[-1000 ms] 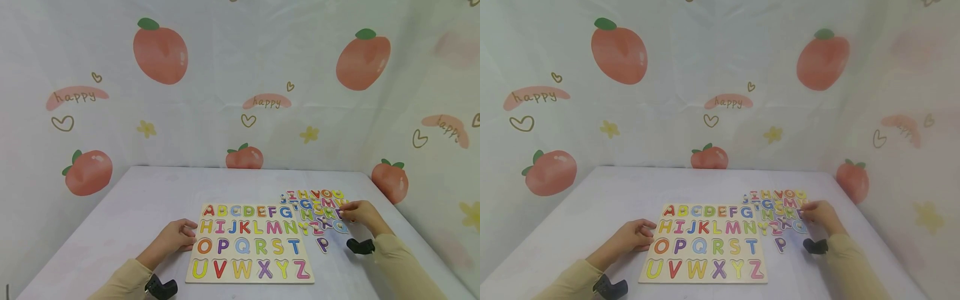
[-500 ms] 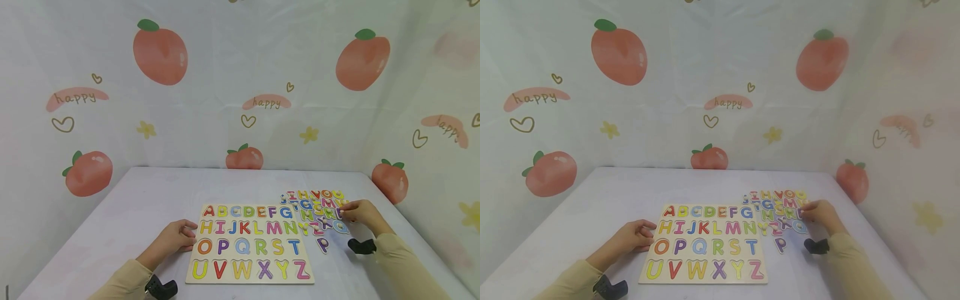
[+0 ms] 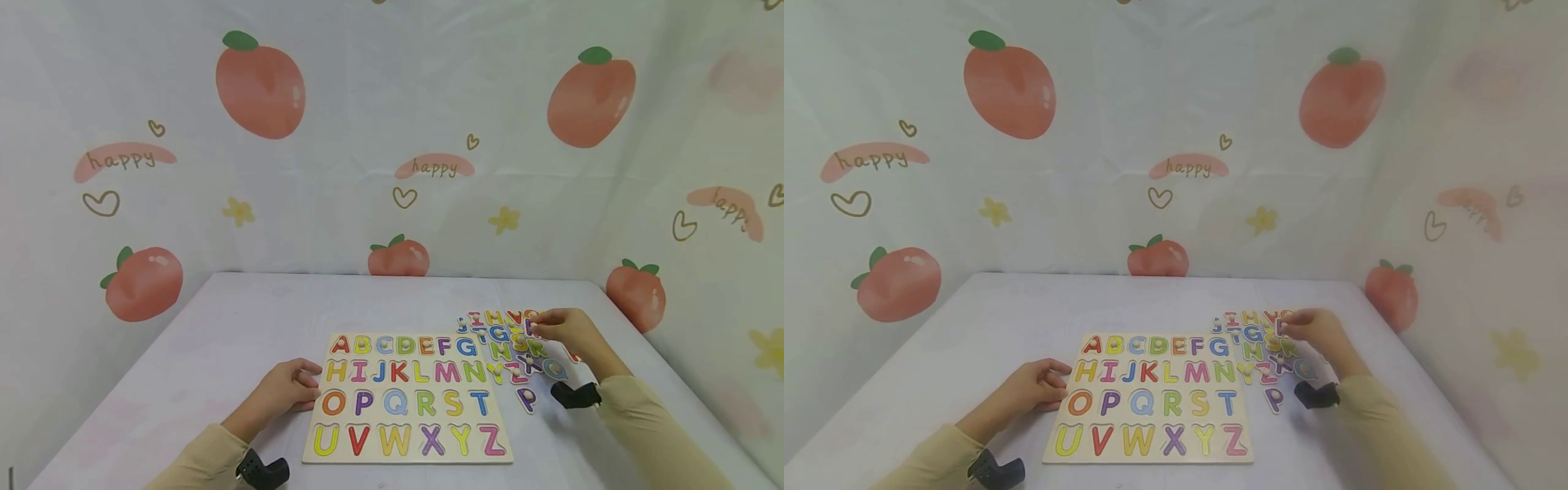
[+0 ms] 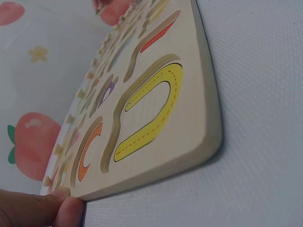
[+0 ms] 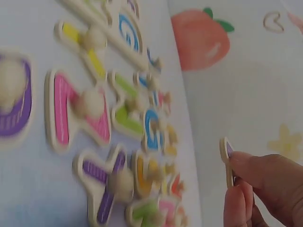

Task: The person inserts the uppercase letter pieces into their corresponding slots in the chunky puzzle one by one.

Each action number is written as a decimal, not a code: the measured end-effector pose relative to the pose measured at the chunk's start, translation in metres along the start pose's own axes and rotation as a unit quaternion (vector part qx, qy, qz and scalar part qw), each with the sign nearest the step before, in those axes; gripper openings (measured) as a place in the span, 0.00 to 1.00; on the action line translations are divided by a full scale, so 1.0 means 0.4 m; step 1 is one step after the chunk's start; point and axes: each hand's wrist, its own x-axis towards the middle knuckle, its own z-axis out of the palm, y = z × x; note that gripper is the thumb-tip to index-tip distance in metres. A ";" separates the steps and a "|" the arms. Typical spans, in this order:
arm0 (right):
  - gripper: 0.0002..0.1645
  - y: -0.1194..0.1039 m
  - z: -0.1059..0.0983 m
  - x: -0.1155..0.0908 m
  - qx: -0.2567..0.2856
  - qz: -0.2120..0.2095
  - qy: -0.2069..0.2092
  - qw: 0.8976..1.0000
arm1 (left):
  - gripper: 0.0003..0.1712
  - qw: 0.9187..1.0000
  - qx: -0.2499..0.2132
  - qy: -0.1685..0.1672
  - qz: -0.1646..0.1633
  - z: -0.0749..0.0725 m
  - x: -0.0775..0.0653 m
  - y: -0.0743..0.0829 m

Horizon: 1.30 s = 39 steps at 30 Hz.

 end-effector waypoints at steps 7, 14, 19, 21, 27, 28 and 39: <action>0.21 -0.091 0.075 0.006 0.010 -0.043 -0.004 0.999 | 0.24 1.000 0.001 0.001 0.000 0.001 0.001 -0.001; 0.14 -0.159 0.153 -0.004 0.017 -0.075 -0.016 0.997 | 0.24 1.000 0.007 0.002 -0.002 0.002 0.001 0.000; 0.10 -0.180 0.208 0.003 0.022 -0.077 -0.030 0.996 | 0.24 1.000 0.004 0.001 0.000 0.002 0.002 -0.002; 0.09 -0.181 0.228 0.011 0.021 -0.078 -0.035 0.996 | 0.24 1.000 0.004 0.001 0.002 0.001 0.002 -0.002; 0.06 -0.181 0.276 0.034 0.003 -0.079 -0.040 0.996 | 0.24 1.000 0.010 0.004 0.001 0.002 0.001 -0.002; 0.05 -0.182 0.282 0.036 0.005 -0.078 -0.040 0.996 | 0.24 1.000 0.010 0.004 0.000 0.002 0.002 -0.002; 0.05 -0.194 0.315 0.046 0.005 -0.055 -0.050 0.997 | 0.24 1.000 0.007 0.002 0.001 0.001 0.000 0.000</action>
